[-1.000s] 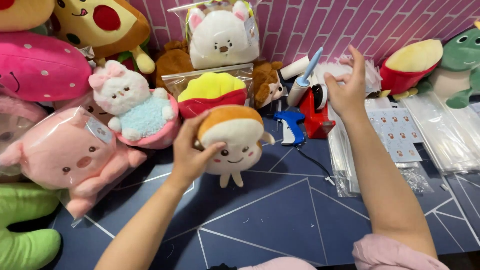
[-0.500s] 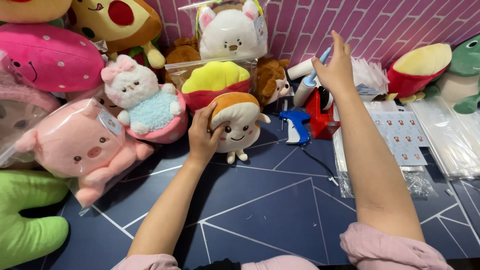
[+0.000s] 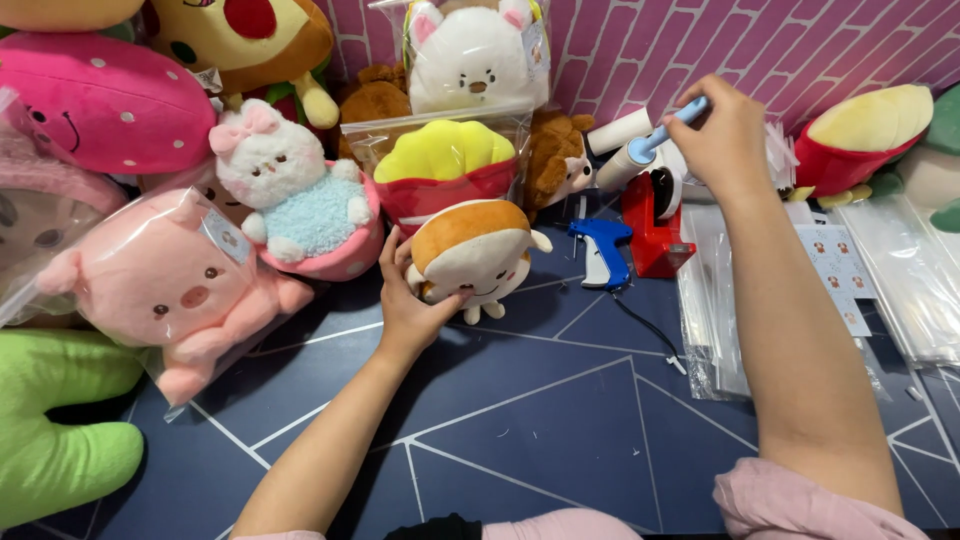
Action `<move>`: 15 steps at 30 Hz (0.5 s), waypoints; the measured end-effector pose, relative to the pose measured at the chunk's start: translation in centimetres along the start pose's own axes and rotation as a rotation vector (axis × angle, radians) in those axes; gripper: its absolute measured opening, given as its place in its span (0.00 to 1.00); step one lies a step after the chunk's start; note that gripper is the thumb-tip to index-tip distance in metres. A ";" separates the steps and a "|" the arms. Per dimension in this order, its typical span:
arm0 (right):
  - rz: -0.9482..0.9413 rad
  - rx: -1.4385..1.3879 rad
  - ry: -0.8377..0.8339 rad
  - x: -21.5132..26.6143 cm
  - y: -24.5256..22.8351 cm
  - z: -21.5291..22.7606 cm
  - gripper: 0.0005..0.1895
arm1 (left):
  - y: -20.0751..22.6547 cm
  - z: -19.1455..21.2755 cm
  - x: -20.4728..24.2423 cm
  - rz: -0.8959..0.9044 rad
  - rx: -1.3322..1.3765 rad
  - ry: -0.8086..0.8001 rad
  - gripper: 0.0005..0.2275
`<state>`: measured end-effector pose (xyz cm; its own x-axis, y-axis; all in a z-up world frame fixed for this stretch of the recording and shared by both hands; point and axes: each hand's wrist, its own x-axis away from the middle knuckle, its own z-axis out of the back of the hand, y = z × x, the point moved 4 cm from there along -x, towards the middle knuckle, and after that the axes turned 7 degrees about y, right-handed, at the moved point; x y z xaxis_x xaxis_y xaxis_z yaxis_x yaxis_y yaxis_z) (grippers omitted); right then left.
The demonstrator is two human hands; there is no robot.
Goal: Using a lint roller to remove dust and lint from a bread-shaped plush toy on a workshop table.
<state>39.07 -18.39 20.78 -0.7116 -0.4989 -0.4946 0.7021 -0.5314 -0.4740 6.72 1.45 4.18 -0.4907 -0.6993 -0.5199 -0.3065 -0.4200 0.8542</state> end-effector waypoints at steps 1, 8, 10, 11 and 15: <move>0.040 -0.035 0.064 0.7 -0.6 1.4 0.07 | 0.0 0.2 -0.1 0.160 -0.029 0.032 0.51; 0.366 -0.599 0.623 10.0 2.0 9.5 0.18 | 0.0 0.3 0.6 0.203 0.038 0.093 0.33; 0.131 -0.725 0.504 13.8 1.8 8.2 0.17 | -0.3 -0.3 0.8 0.250 0.039 0.063 0.32; -0.111 -0.844 0.376 15.7 2.1 7.0 0.17 | -0.5 -0.7 1.0 0.301 0.036 0.034 0.31; -0.231 -0.879 0.249 19.7 3.2 1.4 0.27 | -5.3 -1.5 2.2 0.443 0.060 -0.034 0.33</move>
<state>27.27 -30.88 10.61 -0.8810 -0.2310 -0.4129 0.3845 0.1589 -0.9093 8.46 1.31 -1.47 -0.6115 -0.7842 -0.1050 -0.1075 -0.0491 0.9930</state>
